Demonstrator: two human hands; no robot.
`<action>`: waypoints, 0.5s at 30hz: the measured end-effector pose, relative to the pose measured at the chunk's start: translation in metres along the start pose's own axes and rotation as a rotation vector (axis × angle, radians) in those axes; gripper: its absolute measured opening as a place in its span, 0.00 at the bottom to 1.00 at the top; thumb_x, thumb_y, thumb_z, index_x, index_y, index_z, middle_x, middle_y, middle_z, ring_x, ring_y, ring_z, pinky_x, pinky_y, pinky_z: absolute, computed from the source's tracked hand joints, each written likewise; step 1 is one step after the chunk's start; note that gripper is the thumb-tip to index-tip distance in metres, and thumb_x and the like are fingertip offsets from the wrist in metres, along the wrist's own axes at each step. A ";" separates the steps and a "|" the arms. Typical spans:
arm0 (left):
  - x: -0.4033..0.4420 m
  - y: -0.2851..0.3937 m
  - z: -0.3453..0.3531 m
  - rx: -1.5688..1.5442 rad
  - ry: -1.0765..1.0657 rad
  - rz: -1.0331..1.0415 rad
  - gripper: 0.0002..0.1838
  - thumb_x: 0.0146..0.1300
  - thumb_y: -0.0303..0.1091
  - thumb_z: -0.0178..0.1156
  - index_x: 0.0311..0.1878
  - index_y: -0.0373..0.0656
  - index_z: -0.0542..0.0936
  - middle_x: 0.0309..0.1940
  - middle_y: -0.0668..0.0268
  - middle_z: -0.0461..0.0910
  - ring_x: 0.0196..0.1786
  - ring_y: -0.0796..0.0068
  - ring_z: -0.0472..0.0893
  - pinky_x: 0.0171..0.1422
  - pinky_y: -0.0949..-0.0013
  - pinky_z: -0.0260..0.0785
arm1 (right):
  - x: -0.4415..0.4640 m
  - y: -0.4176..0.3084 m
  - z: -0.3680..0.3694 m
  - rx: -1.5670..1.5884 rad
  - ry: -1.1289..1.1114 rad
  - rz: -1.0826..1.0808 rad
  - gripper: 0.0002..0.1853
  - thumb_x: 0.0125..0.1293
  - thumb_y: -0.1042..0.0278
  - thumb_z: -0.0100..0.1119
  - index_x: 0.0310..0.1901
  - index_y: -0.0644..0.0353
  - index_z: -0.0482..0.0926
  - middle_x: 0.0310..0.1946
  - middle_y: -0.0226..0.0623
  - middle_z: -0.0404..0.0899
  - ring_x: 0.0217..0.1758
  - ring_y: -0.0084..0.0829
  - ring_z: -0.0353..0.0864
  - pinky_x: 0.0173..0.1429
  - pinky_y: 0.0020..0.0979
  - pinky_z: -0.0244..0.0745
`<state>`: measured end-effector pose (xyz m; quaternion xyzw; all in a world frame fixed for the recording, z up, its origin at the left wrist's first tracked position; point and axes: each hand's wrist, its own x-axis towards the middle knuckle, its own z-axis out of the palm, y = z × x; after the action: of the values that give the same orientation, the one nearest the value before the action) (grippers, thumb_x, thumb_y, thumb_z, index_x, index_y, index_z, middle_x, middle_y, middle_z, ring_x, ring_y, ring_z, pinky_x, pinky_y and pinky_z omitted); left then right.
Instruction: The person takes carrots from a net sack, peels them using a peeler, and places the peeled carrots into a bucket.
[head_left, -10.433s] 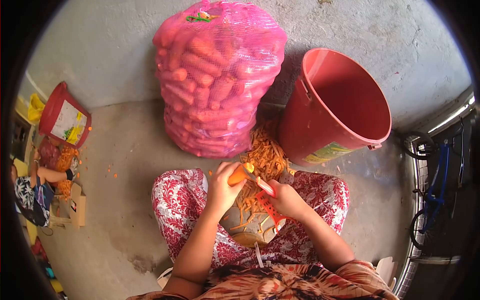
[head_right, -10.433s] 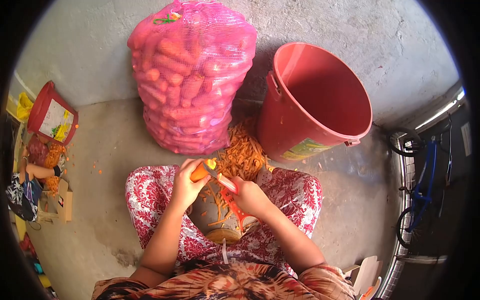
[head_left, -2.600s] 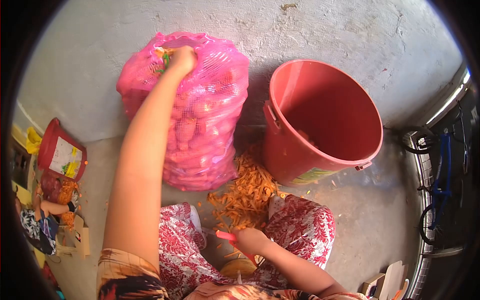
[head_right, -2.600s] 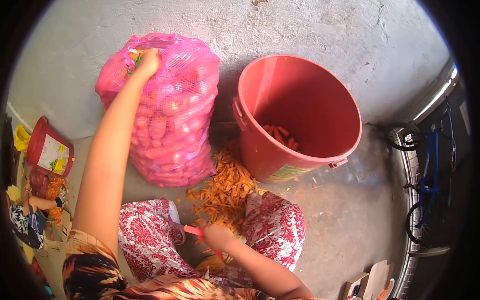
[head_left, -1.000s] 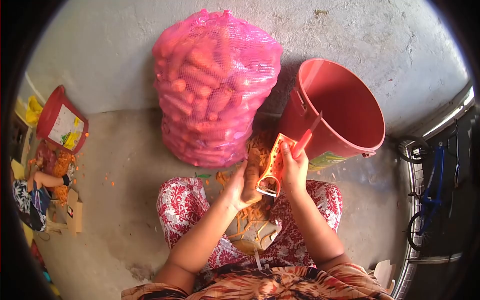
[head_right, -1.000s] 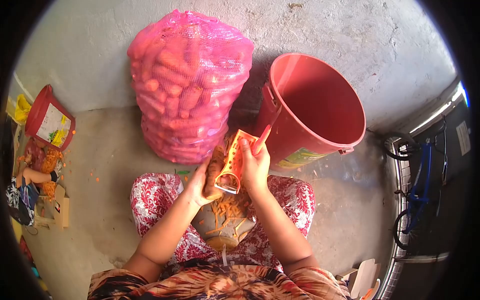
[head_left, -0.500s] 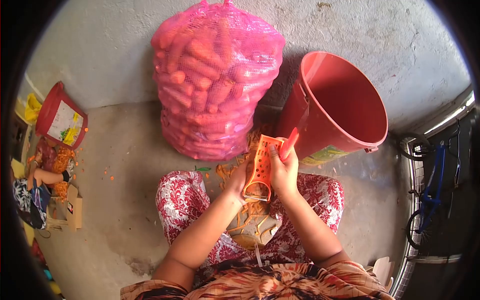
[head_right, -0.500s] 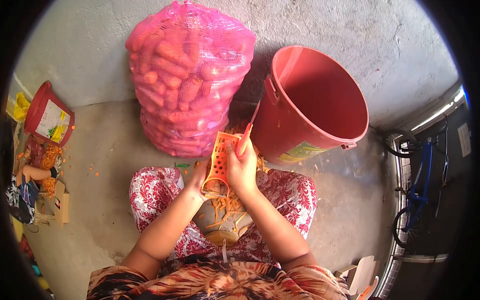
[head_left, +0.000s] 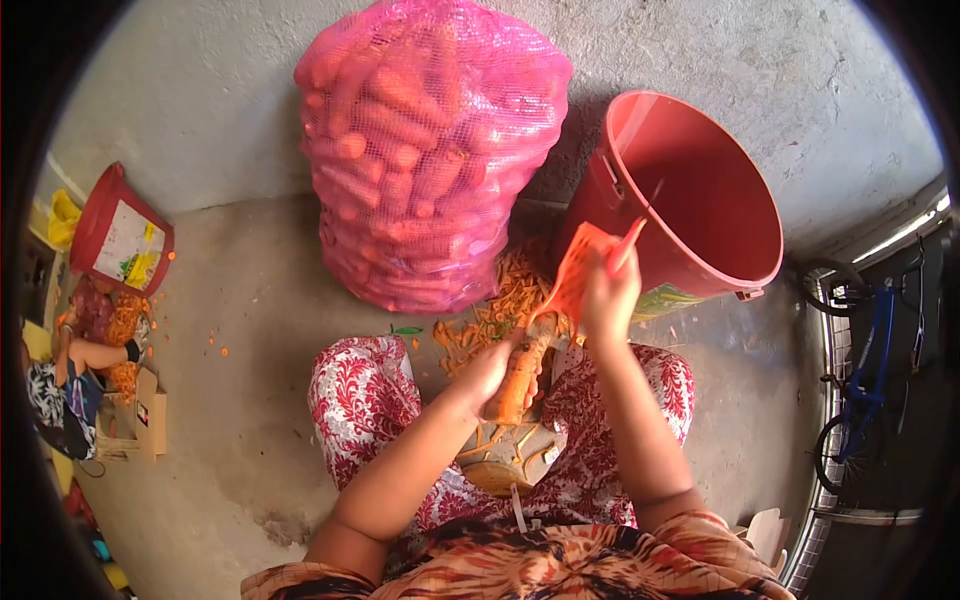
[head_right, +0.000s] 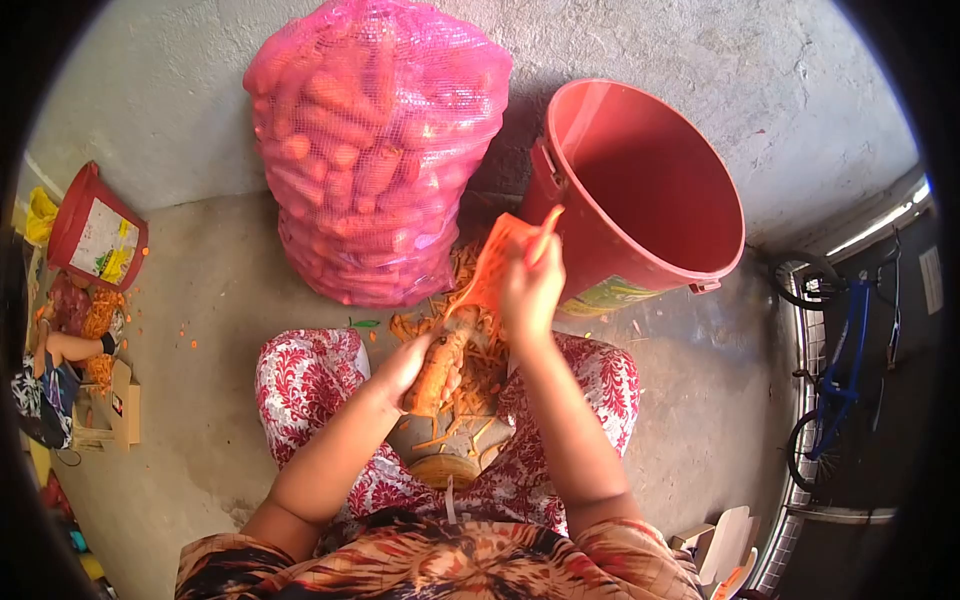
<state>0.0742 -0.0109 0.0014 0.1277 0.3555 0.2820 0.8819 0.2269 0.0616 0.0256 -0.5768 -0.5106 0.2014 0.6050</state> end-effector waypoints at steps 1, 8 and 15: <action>-0.003 0.000 0.001 0.018 -0.043 -0.001 0.27 0.62 0.56 0.39 0.29 0.38 0.71 0.14 0.62 0.70 0.15 0.71 0.72 0.21 0.69 0.67 | 0.018 0.013 -0.004 -0.083 0.087 -0.083 0.03 0.59 0.73 0.50 0.33 0.62 0.67 0.21 0.27 0.67 0.23 0.19 0.64 0.28 0.22 0.63; 0.004 0.008 -0.002 -0.345 -0.289 -0.050 0.25 0.63 0.56 0.37 0.35 0.42 0.71 0.25 0.62 0.74 0.23 0.71 0.75 0.22 0.67 0.69 | 0.037 -0.002 -0.020 0.114 0.088 -0.004 0.05 0.61 0.70 0.50 0.33 0.62 0.68 0.21 0.29 0.68 0.23 0.20 0.67 0.28 0.23 0.64; 0.006 0.010 0.004 -0.250 -0.146 0.088 0.19 0.64 0.47 0.40 0.41 0.41 0.72 0.27 0.63 0.78 0.26 0.70 0.80 0.19 0.67 0.73 | -0.051 -0.057 0.006 0.276 -0.258 0.131 0.05 0.60 0.75 0.50 0.37 0.63 0.68 0.24 0.29 0.70 0.26 0.19 0.69 0.31 0.22 0.66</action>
<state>0.0766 0.0007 0.0055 0.0526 0.2466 0.3523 0.9013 0.1823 0.0076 0.0563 -0.4899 -0.5127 0.3808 0.5934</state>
